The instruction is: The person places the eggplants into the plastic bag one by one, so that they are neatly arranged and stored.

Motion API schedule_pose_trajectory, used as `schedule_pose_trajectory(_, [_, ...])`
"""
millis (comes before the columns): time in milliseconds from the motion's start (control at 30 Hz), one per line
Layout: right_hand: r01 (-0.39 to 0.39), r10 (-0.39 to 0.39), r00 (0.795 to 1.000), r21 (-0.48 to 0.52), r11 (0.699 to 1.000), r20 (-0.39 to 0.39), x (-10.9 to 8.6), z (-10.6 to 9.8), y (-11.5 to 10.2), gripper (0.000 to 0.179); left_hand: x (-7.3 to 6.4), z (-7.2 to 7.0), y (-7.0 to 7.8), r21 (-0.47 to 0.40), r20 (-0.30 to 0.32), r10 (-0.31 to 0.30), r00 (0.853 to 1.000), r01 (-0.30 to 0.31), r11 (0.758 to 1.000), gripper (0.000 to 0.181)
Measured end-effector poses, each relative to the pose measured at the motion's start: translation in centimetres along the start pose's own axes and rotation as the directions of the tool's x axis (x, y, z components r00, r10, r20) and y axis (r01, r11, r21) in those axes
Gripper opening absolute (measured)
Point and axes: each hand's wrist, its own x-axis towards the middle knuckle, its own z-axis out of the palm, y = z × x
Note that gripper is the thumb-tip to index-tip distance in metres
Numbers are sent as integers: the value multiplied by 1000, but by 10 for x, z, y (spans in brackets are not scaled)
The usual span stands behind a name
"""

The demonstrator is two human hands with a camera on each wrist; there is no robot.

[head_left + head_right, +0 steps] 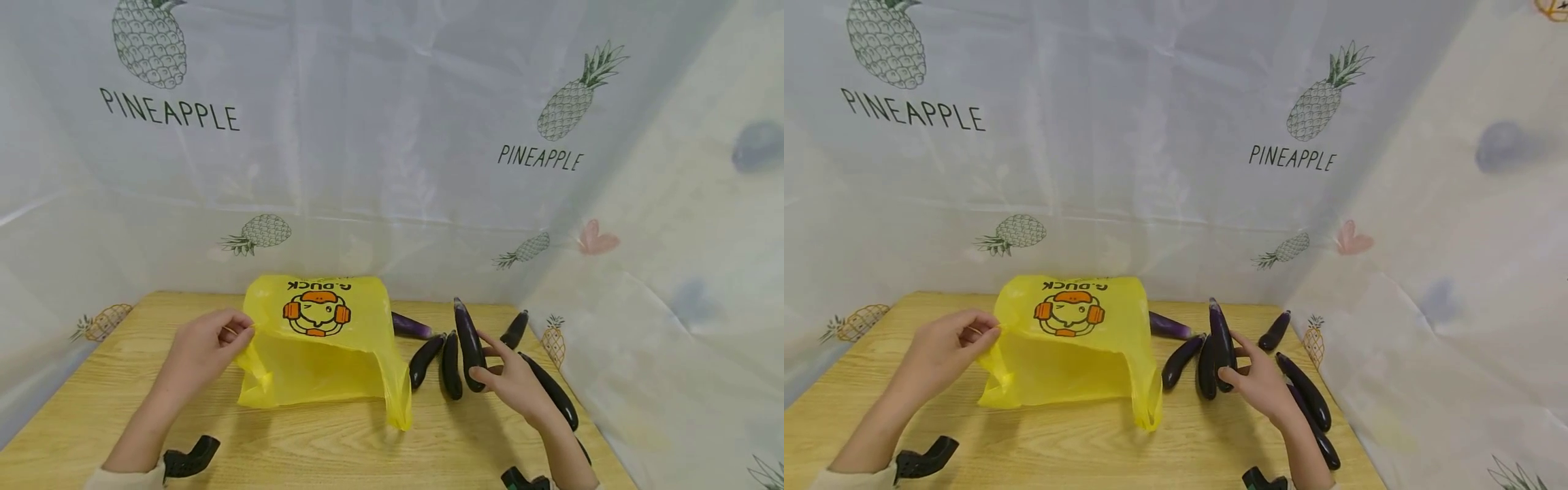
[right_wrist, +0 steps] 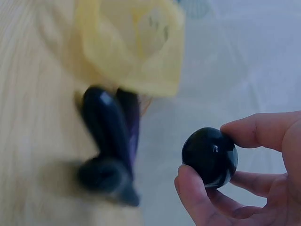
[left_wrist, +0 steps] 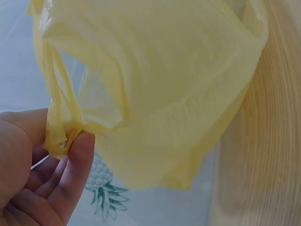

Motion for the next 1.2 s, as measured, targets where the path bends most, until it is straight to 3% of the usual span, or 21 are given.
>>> schedule_pose_trajectory(267, [167, -168, 982, 21, 986, 84, -22, 15, -51, 78, -3, 4, 2, -70, -16, -82, 997, 80, 994, 6])
schedule_pose_trajectory(433, [275, -283, 943, 72, 959, 176, -37, 35, -78, 76, -3, 7, 6, -98, -19, -116, 993, 113, 989, 8])
schedule_pose_trajectory(567, [312, -329, 910, 103, 944, 254, -47, 57, -94, 75, -5, 9, 9, -122, -10, -137, 991, 134, 983, 10])
schedule_pose_trajectory(700, [315, -349, 877, 153, 937, 330, -52, 78, -104, 75, -5, 9, 10, -147, 4, -153, 988, 152, 977, 13])
schedule_pose_trajectory(800, [303, -343, 867, 165, 939, 360, -52, 91, -107, 73, -5, 9, 11, -170, 25, -166, 986, 168, 971, 16])
schedule_pose_trajectory(1000, [278, -316, 861, 153, 948, 398, -48, 112, -103, 72, -5, 9, 12, -216, 70, -173, 983, 184, 959, 20])
schedule_pose_trajectory(1200, [271, -295, 873, 117, 956, 389, -38, 133, -97, 72, -5, 9, 14, -197, 31, -121, 992, 124, 973, 19])
